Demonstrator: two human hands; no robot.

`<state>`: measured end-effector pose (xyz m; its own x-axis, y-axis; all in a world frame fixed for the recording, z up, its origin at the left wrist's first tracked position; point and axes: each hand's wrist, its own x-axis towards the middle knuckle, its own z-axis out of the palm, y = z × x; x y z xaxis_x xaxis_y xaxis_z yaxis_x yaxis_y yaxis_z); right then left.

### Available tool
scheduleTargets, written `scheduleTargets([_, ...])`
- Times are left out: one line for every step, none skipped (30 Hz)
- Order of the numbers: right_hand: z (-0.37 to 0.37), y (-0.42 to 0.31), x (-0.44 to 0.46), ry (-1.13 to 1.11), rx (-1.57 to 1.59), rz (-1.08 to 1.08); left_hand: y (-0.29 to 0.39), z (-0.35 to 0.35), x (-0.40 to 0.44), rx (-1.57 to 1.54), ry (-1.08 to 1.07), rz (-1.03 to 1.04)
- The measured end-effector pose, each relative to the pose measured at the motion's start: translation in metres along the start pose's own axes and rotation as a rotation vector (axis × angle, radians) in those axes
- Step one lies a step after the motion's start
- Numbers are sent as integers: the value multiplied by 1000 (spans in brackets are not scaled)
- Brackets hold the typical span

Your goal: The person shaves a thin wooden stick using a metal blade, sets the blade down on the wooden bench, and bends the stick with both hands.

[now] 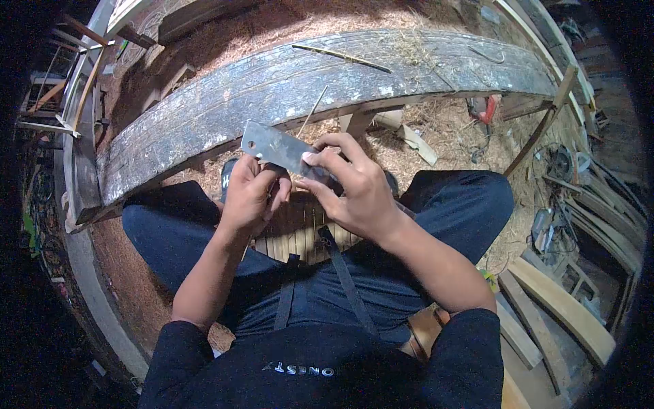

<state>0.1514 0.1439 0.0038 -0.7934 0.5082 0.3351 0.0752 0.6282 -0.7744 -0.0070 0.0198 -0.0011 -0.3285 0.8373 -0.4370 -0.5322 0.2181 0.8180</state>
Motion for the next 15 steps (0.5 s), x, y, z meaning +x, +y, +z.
scheduleTargets([0, -1, 1, 7, -1, 8, -1, 0, 0, 1, 0, -1])
scheduleTargets([-2, 1, 4, 55, -19, -12, -1, 0, 0, 0, -13, 9])
scheduleTargets([-4, 5, 7, 86, -49, -28, -2, 0, -1, -1, -25, 18])
scheduleTargets([-5, 5, 6, 79, -46, -17, -2, 2, -2, -3, -28, 16])
scheduleTargets([-5, 4, 7, 72, -44, -7, 0, 4, -4, 19, -15, 46])
scheduleTargets([-4, 1, 5, 47, -38, -20, 1, 6, -4, 40, -1, 78])
scheduleTargets([-3, -3, 3, 22, -31, -34, -1, 5, -3, 40, -2, 80])
scheduleTargets([-1, -4, 2, 35, -19, -31, -6, 3, -1, 32, -13, 101])
scheduleTargets([-2, -1, 5, 37, -16, -31, -7, 1, -1, 27, -22, 120])
scheduleTargets([-5, 4, 9, 78, -51, -14, -6, 0, -1, 30, -21, 116])
scheduleTargets([-7, 6, 11, 117, -87, 5, -2, 0, -3, 41, -22, 76])
scheduleTargets([-9, 6, 11, 103, -101, 27, -1, 1, -4, 49, -23, 39])
scheduleTargets([-8, 4, 9, 102, -106, 26, -3, 1, -3, 46, -26, 41])
scheduleTargets([-4, 0, 6, 63, -55, -1, -6, 1, -4, 51, -9, 65])
scheduleTargets([-2, -2, 4, 25, -3, -30, -6, 2, -3, 60, 9, 91])
